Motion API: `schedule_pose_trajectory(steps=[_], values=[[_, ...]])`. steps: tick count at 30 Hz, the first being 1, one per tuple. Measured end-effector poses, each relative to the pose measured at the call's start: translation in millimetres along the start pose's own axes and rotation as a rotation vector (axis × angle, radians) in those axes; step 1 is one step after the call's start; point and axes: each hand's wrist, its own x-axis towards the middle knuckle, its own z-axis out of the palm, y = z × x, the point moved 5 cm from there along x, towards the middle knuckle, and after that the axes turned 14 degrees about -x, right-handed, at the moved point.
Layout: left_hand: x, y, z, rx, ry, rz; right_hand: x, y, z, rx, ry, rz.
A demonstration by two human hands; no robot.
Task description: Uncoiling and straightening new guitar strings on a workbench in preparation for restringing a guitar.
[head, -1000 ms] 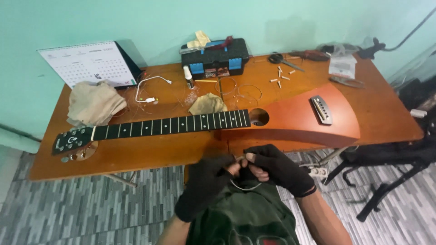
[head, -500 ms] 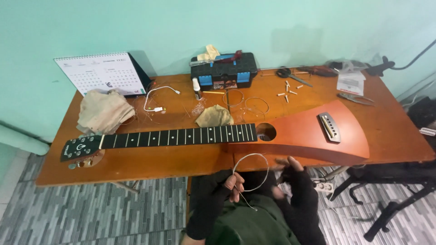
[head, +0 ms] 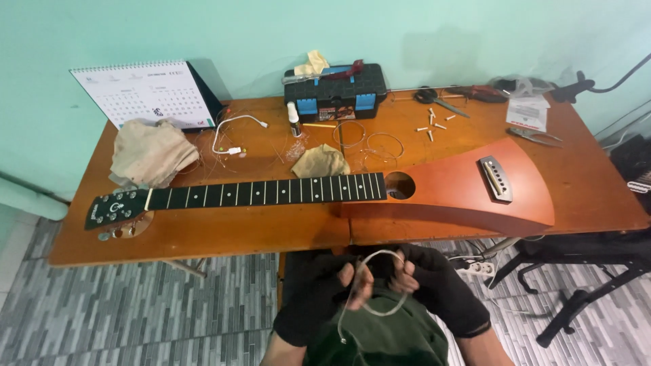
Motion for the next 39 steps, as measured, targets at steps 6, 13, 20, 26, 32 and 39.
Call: schedule_pose_trajectory(steps=[6,13,20,26,32,39], values=[[7,-15,11,-0.086,-0.264,-0.091,-11,-19,-8,-0.613,0.473,0.007],[-9,22,34,0.086,-0.034,-0.095,-12,-55,18,-0.916,0.648,-0.047],[0,36,43,0.596,-0.271,0.476,-31,-36,13,-0.917,0.653,0.036],[44,-170,-87,-1.022,-1.122,-0.457,-51,-14,6,-1.548,0.819,0.265],[22,-31,22,-0.189,-0.309,0.003,-39,-24,18,-1.1,0.813,0.099],[-3,12,-24,0.582,0.226,0.267,-56,-40,21,-1.494,0.959,-0.063]])
